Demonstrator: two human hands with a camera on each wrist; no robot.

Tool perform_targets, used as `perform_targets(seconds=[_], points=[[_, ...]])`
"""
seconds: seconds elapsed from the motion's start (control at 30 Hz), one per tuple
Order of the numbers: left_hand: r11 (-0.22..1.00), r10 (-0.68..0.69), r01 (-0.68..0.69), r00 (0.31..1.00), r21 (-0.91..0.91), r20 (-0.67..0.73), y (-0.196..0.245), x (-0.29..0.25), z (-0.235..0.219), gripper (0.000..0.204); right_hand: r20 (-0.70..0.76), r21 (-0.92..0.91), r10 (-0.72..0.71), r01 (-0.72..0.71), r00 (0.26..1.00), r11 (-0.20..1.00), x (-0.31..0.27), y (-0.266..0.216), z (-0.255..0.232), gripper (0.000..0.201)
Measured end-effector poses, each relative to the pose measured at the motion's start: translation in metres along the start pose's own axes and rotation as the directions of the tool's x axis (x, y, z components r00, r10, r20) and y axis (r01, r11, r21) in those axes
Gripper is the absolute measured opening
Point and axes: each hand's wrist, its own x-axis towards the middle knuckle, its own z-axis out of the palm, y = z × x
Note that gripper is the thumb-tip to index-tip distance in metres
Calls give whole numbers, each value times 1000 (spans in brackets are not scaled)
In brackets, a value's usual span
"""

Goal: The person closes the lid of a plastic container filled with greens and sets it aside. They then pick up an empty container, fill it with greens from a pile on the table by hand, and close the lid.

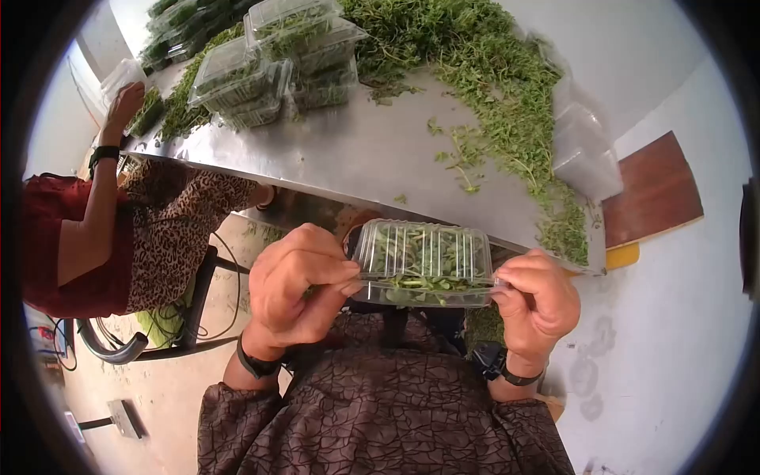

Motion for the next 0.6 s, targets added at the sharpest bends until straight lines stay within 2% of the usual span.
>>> perform_targets(seconds=[0.17,0.37,0.47,0.5,0.57,0.6], points=[[1000,11,-11,1000,-22,-19,-2,5,8,29,-14,15,4,-4,1000,1000,3,2,-3,17],[997,-32,31,999,77,8,-6,15,12,25,-51,-23,33,-34,998,999,5,9,-3,17],[956,-287,293,950,-29,125,-10,17,10,24,-53,-31,39,-40,998,999,5,16,-3,18],[956,-287,292,950,-28,122,-10,17,10,24,-52,-34,48,-50,997,998,5,17,-3,18],[876,-413,448,889,-181,201,-12,17,9,22,-47,-44,58,-60,997,997,5,20,-4,18],[875,-415,449,888,-179,198,-13,17,9,22,-42,-54,74,-77,996,996,4,21,-4,18]])
